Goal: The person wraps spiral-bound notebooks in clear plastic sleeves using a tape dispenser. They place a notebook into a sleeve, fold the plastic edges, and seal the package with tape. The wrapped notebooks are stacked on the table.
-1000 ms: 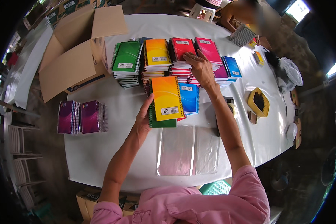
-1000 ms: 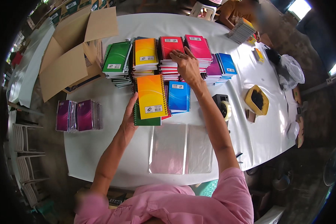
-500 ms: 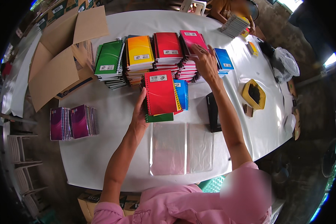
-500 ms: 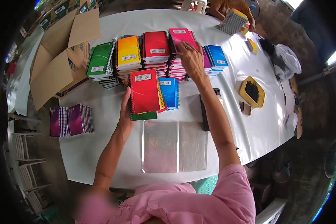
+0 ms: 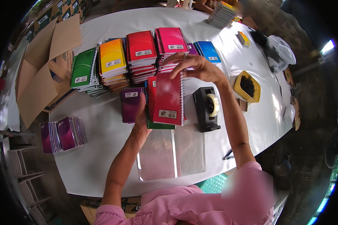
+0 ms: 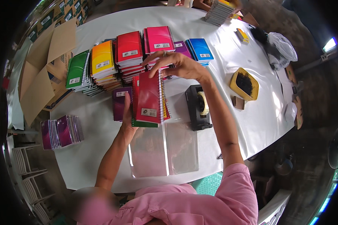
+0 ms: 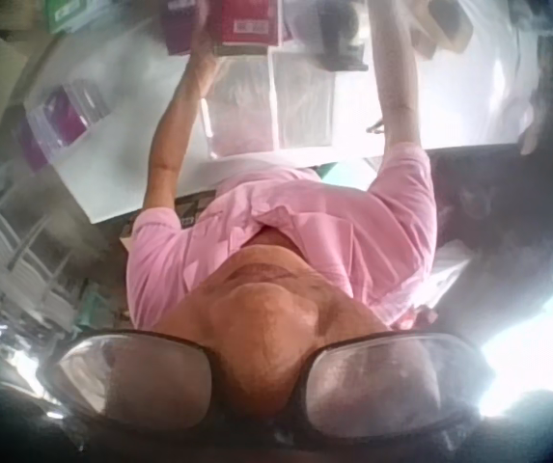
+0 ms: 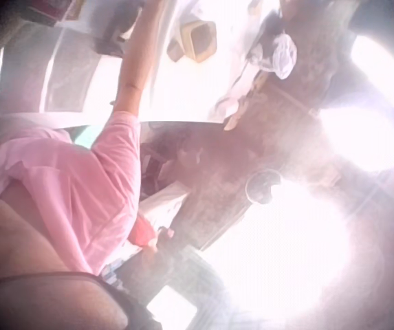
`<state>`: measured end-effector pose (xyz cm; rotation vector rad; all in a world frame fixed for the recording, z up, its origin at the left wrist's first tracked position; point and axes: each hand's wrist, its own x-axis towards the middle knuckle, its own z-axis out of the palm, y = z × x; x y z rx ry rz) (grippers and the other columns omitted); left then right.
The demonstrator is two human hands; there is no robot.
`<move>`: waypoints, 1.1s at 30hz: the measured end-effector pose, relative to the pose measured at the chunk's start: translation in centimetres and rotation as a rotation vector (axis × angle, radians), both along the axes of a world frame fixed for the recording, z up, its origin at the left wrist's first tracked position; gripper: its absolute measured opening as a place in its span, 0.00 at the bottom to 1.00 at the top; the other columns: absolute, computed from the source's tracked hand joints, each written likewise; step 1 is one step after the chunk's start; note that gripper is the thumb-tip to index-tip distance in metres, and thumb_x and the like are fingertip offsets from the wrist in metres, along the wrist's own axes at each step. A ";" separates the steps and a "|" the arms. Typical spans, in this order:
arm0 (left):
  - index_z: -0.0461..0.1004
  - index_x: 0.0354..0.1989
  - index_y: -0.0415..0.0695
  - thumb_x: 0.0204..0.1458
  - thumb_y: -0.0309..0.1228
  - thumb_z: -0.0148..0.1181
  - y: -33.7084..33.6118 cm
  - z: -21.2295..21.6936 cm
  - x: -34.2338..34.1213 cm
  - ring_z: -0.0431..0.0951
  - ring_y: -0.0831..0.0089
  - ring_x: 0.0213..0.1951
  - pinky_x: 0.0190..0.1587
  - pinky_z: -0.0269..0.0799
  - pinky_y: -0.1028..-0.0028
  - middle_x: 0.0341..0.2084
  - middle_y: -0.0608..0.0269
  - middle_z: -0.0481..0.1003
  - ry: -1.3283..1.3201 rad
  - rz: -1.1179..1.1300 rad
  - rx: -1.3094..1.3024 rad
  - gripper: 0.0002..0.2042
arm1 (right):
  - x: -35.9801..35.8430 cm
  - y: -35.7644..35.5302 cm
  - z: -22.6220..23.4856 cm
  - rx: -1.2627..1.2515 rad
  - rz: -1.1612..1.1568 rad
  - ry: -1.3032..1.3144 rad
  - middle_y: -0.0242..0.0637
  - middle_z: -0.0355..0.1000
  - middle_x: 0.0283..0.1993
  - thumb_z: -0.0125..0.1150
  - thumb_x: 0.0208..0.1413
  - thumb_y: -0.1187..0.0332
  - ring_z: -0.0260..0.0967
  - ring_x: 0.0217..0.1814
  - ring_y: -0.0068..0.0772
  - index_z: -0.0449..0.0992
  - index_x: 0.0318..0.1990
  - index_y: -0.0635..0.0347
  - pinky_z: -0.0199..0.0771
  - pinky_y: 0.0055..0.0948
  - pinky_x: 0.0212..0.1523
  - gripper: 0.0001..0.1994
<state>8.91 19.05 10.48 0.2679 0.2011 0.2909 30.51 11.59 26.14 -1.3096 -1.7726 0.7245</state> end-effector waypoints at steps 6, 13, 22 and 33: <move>0.63 0.59 0.43 0.59 0.51 0.51 -2.6 0.4 0.4 0.74 0.65 0.52 0.53 0.74 0.62 0.51 0.57 0.72 0.006 0.002 0.006 0.28 | 12.7 -2.0 -8.5 0.031 -1.220 -0.103 0.50 0.70 0.54 0.66 0.50 0.66 0.68 0.57 0.46 0.78 0.45 0.66 0.71 0.38 0.55 0.17; 0.66 0.57 0.42 0.54 0.50 0.59 -2.6 -1.8 0.1 0.74 0.66 0.51 0.54 0.74 0.62 0.50 0.57 0.73 0.074 -0.029 -0.018 0.29 | 19.9 -4.8 -11.9 -0.194 -1.479 -0.429 0.51 0.71 0.46 0.65 0.44 0.66 0.70 0.51 0.50 0.78 0.34 0.58 0.70 0.50 0.47 0.09; 0.65 0.57 0.41 0.52 0.50 0.61 -3.4 -3.4 -0.4 0.74 0.67 0.53 0.56 0.72 0.63 0.51 0.57 0.72 0.142 0.020 0.001 0.31 | 21.2 -3.3 -13.3 -0.594 -1.431 -0.390 0.52 0.69 0.51 0.76 0.32 0.49 0.71 0.53 0.53 0.75 0.44 0.59 0.69 0.49 0.51 0.31; 0.57 0.63 0.40 0.45 0.66 0.53 -4.8 -3.2 -2.7 0.74 0.66 0.53 0.50 0.78 0.64 0.56 0.53 0.68 0.082 -0.149 0.073 0.46 | 2.8 -4.4 5.3 0.061 0.136 -0.390 0.37 0.75 0.49 0.64 0.51 0.71 0.75 0.46 0.35 0.77 0.50 0.55 0.78 0.30 0.46 0.17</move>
